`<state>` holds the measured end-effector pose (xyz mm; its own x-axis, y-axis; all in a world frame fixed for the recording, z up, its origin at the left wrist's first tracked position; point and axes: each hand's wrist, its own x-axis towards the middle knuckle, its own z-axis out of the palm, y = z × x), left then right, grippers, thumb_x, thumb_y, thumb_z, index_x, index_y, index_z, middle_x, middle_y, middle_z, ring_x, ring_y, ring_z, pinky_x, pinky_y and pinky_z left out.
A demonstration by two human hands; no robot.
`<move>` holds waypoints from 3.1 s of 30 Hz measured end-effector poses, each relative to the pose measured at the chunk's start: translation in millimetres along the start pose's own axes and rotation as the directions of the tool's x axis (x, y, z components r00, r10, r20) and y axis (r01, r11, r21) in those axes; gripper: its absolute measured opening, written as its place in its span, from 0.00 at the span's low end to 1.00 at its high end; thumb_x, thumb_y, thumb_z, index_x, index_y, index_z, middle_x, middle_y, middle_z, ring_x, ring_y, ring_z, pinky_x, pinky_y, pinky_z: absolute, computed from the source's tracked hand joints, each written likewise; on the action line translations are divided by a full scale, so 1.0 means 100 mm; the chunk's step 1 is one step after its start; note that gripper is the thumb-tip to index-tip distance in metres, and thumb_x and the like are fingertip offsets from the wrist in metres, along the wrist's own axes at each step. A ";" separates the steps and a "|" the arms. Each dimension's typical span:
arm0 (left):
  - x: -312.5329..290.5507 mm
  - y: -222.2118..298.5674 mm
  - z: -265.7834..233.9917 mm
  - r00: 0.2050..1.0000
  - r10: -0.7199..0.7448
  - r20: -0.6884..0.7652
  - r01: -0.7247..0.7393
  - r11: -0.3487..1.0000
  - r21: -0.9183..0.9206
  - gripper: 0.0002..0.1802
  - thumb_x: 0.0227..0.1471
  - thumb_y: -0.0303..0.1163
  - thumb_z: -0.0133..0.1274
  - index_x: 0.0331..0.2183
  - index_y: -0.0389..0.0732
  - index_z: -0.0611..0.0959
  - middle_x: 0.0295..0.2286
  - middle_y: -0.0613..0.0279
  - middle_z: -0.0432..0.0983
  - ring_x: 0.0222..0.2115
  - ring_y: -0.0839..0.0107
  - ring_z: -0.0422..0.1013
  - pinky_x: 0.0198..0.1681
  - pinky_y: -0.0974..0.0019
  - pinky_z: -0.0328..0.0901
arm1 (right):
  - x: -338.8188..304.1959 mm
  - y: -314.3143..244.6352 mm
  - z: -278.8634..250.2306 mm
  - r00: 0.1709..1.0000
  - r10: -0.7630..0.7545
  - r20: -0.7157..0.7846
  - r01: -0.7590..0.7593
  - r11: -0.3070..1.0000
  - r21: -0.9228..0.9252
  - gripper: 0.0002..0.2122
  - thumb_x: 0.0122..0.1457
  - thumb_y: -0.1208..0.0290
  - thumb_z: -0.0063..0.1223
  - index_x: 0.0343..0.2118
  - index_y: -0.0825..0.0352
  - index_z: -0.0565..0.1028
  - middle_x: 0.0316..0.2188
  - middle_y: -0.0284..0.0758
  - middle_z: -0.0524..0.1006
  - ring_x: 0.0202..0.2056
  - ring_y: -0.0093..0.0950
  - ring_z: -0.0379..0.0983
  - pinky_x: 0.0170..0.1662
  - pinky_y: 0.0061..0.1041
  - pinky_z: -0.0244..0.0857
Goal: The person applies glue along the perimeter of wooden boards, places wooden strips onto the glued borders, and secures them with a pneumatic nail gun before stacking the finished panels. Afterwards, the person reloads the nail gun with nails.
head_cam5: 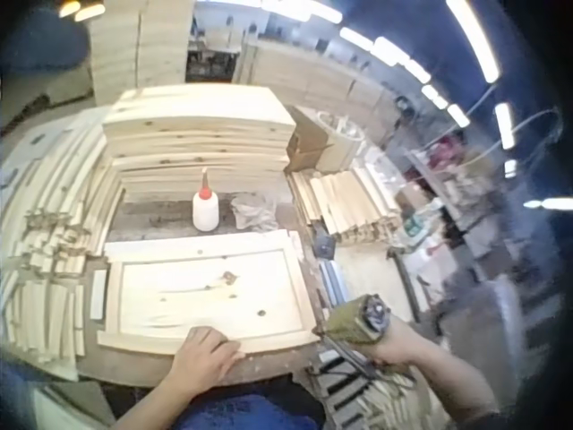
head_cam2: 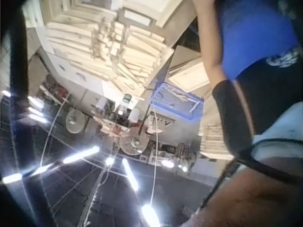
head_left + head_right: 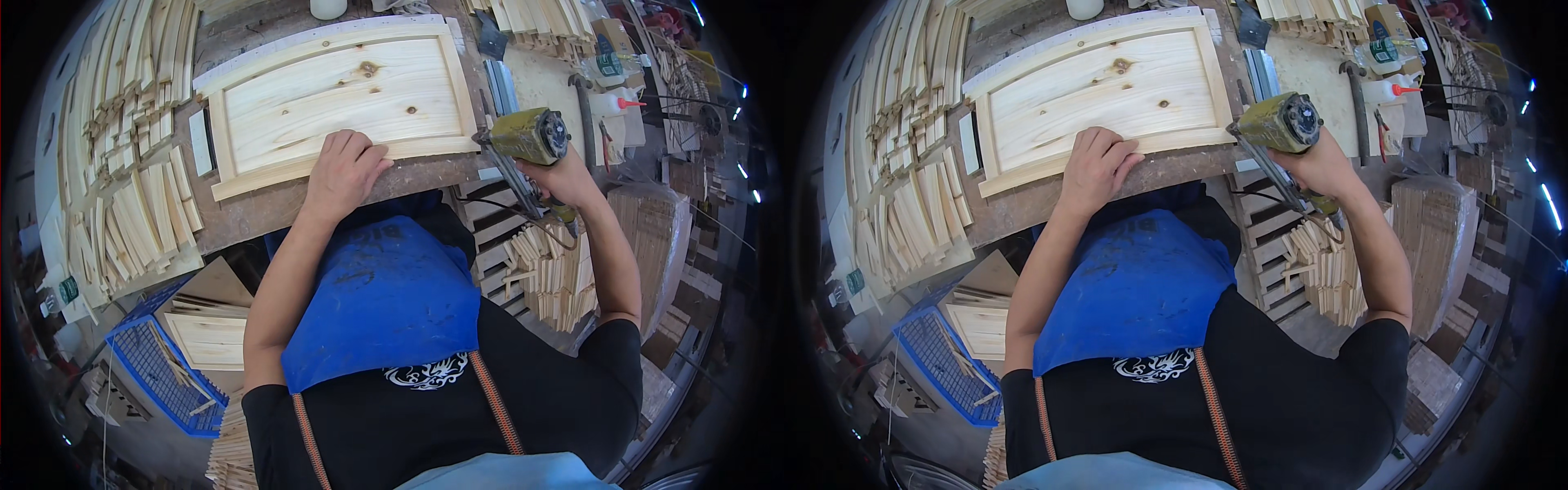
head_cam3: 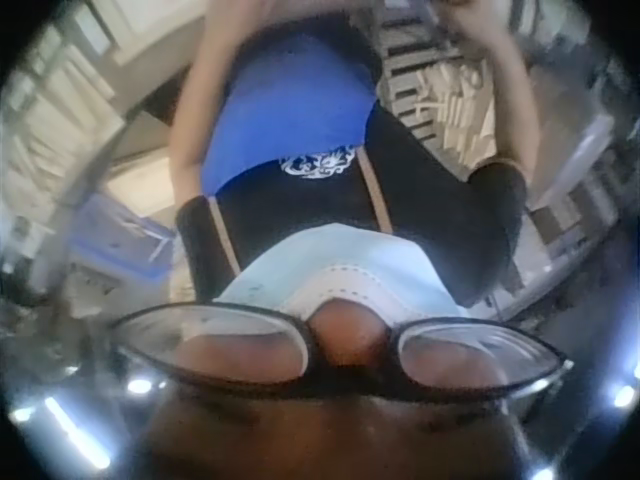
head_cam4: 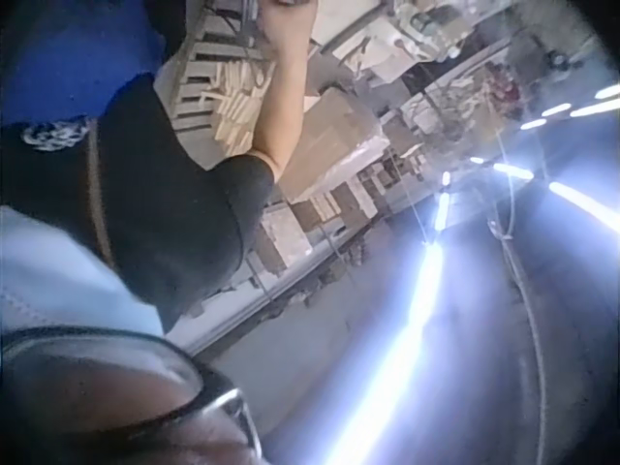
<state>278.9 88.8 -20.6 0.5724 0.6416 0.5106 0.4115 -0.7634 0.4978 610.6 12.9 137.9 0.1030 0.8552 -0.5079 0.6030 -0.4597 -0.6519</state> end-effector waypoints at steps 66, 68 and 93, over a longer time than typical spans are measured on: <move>1.21 2.00 2.52 0.198 0.062 0.978 0.979 -0.057 -0.195 0.20 0.71 0.49 0.47 0.46 0.39 0.74 0.31 0.62 0.80 0.24 0.79 0.72 0.26 0.73 0.69 | -0.19 3.07 -0.56 0.982 0.178 -0.055 0.081 -0.141 0.987 0.29 0.55 0.75 0.50 0.62 0.78 0.66 0.42 0.42 0.79 0.43 0.39 0.79 0.56 0.42 0.73; 1.20 1.94 2.42 0.161 0.108 0.981 0.987 -0.047 -0.156 0.19 0.71 0.47 0.48 0.47 0.40 0.74 0.32 0.62 0.81 0.25 0.79 0.73 0.27 0.74 0.70 | -0.17 3.05 -0.59 0.985 0.163 -0.053 0.075 -0.133 0.988 0.29 0.55 0.75 0.49 0.61 0.77 0.67 0.42 0.42 0.79 0.43 0.39 0.79 0.55 0.42 0.74; 1.22 2.07 2.80 0.201 0.054 0.978 0.976 -0.091 -0.196 0.13 0.65 0.38 0.59 0.42 0.37 0.78 0.31 0.60 0.80 0.27 0.73 0.77 0.29 0.68 0.75 | 1.06 1.98 -1.02 0.760 -0.227 -0.609 0.144 0.972 -0.183 0.11 0.56 0.72 0.67 0.40 0.68 0.82 0.33 0.41 0.82 0.34 0.36 0.80 0.40 0.32 0.74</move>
<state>632.6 -11.6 -52.0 0.8309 0.0148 -0.5562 0.3828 0.7103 0.5907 821.8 36.7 12.3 0.4230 0.9001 0.1048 0.7462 -0.2804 -0.6038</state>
